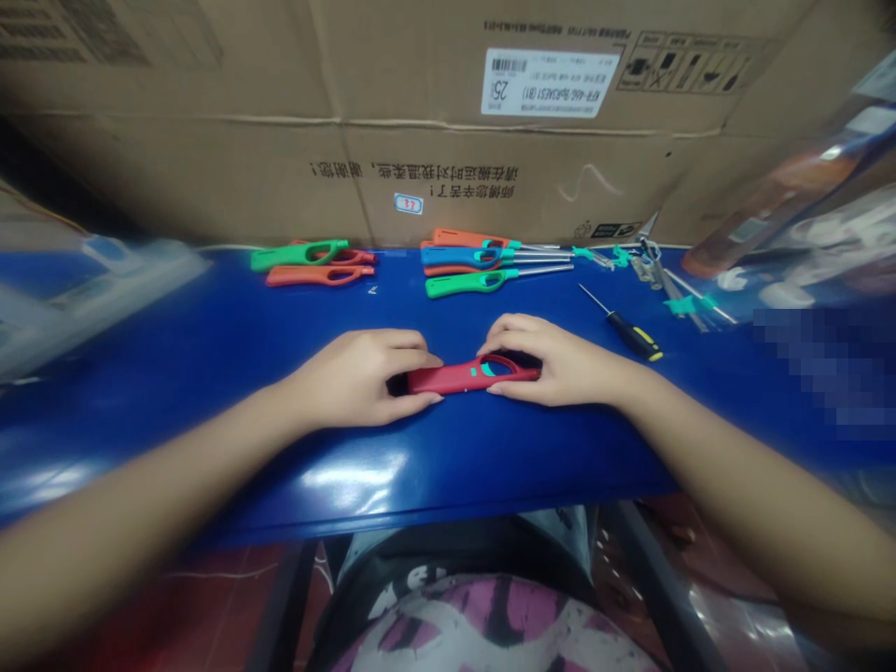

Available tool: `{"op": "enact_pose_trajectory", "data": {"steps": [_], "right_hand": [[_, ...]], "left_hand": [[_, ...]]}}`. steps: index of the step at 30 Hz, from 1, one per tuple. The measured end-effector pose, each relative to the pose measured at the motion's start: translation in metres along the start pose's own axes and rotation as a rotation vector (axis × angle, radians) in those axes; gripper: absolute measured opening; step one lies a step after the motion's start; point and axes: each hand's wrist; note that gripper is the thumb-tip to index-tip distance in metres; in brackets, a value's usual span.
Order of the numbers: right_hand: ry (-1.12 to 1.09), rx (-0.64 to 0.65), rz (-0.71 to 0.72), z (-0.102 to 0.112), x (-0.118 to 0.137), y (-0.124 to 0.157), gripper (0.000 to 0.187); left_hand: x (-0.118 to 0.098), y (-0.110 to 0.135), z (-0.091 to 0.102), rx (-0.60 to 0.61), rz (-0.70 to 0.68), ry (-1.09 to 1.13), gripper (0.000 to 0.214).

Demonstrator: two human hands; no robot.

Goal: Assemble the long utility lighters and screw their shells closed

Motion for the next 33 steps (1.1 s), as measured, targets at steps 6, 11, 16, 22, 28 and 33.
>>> {"op": "enact_pose_trajectory", "data": {"steps": [6,11,16,22,28,33], "right_hand": [[-0.016,-0.007,0.003,0.0006,0.0015,-0.0008,0.034],[-0.048,-0.017,0.003,0.0001,0.001,-0.0012,0.033],[-0.054,-0.01,0.001,-0.0005,0.0006,-0.0016,0.033],[-0.017,-0.013,0.031,-0.0013,0.0005,-0.0019,0.031],[0.007,-0.015,0.029,-0.0001,0.0002,-0.0006,0.031],[0.001,-0.025,0.025,0.0015,0.0005,0.0003,0.03]], "left_hand": [[0.0,-0.0001,-0.0002,0.021,0.016,-0.003,0.032],[-0.0021,-0.0006,0.0012,0.021,0.035,-0.006,0.032],[-0.0037,-0.001,0.001,0.021,0.047,0.0,0.031],[-0.005,-0.001,0.0003,0.011,0.071,0.013,0.029],[-0.0067,-0.0004,-0.0009,-0.007,0.047,-0.023,0.029],[-0.0074,-0.0006,-0.0008,-0.034,0.038,-0.033,0.03]]}}
Point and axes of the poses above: each hand's wrist, its own y-axis away from the middle knuckle, its own z-axis out of the back of the hand, x = y × z, and after that the axes turned 1 degree about z, right-handed
